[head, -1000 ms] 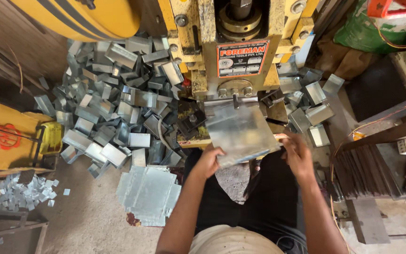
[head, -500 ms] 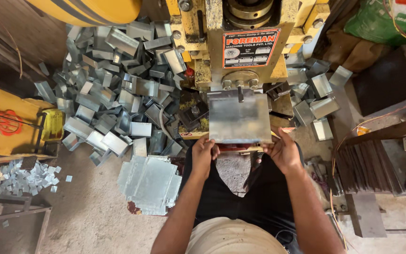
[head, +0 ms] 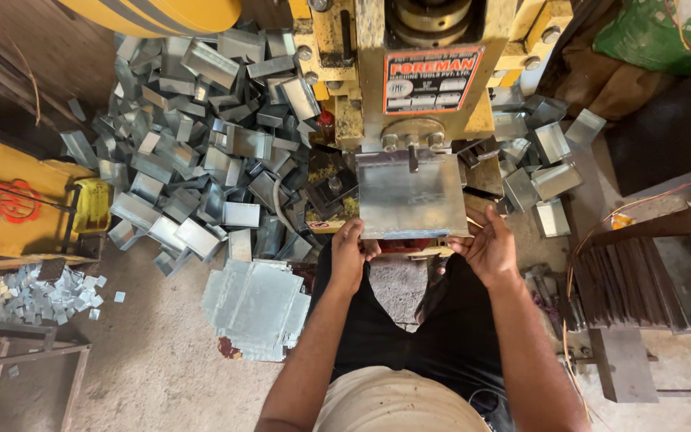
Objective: The person sits in front of a yellow industrial press machine and repeatedly places flat metal sheets into the die. They operate the machine to press the metal, then remove the processed pieces and place them into a pile on the floor.
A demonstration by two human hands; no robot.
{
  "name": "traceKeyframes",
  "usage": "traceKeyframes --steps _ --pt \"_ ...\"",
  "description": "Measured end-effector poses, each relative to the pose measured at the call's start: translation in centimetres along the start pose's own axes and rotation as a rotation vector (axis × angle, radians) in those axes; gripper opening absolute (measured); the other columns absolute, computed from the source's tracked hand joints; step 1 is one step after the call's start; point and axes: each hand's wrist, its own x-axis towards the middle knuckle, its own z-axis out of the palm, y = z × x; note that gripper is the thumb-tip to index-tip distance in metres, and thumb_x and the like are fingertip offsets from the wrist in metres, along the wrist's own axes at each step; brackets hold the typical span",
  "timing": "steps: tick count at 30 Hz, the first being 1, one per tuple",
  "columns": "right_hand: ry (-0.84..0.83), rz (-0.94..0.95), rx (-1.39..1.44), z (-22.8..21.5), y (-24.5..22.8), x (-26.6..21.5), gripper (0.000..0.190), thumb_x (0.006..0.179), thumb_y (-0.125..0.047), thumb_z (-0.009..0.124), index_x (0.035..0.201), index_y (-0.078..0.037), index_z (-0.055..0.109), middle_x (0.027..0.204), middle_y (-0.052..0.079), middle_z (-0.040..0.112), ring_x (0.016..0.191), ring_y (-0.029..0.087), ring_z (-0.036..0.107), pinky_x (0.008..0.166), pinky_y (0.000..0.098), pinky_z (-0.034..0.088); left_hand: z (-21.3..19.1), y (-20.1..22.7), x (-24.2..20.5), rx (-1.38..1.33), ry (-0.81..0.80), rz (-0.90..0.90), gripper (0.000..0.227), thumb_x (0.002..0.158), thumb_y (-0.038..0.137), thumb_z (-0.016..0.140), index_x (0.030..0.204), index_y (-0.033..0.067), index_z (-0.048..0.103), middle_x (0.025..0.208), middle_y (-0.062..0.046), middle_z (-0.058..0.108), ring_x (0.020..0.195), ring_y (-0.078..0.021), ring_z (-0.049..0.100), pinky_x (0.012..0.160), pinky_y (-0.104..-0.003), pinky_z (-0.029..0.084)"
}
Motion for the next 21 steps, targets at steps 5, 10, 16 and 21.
traceKeyframes --steps 5,10,16,21 --pt "0.007 0.004 -0.055 0.3 -0.2 -0.1 0.079 0.105 -0.061 0.034 0.143 0.006 0.053 0.098 0.019 0.072 0.061 0.018 0.060 0.056 0.0278 0.048 -1.1 -0.3 -0.1 -0.028 -0.066 -0.060 0.057 0.113 0.045 0.028 0.118 0.0000 0.062 0.070 -0.010 0.064 0.054 -0.0135 0.052 0.052 -0.028 0.040" --pt "-0.021 -0.048 -0.148 1.5 -2.1 1.3 0.083 0.102 -0.068 0.031 0.134 0.003 0.061 0.087 0.013 0.070 0.047 0.010 0.039 0.042 0.0241 0.030 -0.5 1.3 -1.3 0.025 -0.128 -0.117 0.075 0.104 0.066 0.024 0.135 0.0082 0.061 0.078 -0.008 0.064 0.059 -0.0127 0.054 0.057 -0.027 0.043" --pt "-0.121 -0.160 0.072 -0.5 0.3 5.6 0.030 0.115 -0.023 0.062 0.095 -0.004 0.050 0.076 0.003 0.050 0.048 0.010 0.033 0.044 0.0276 0.028 1.8 0.4 -1.1 -0.040 -0.460 -0.027 0.091 0.113 0.072 0.029 0.121 -0.0151 0.054 0.103 -0.017 0.072 0.074 -0.0195 0.065 0.068 -0.034 0.056" --pt "0.200 -0.239 0.171 3.5 0.4 -0.9 0.031 0.089 -0.012 0.052 0.118 -0.002 0.055 0.088 0.005 0.066 0.065 0.015 0.063 0.054 0.0297 0.053 3.7 1.5 -3.1 0.260 -0.398 -0.180 0.070 0.099 0.061 0.043 0.149 0.0120 0.040 0.101 -0.011 0.071 0.068 -0.0152 0.065 0.047 -0.026 0.046"
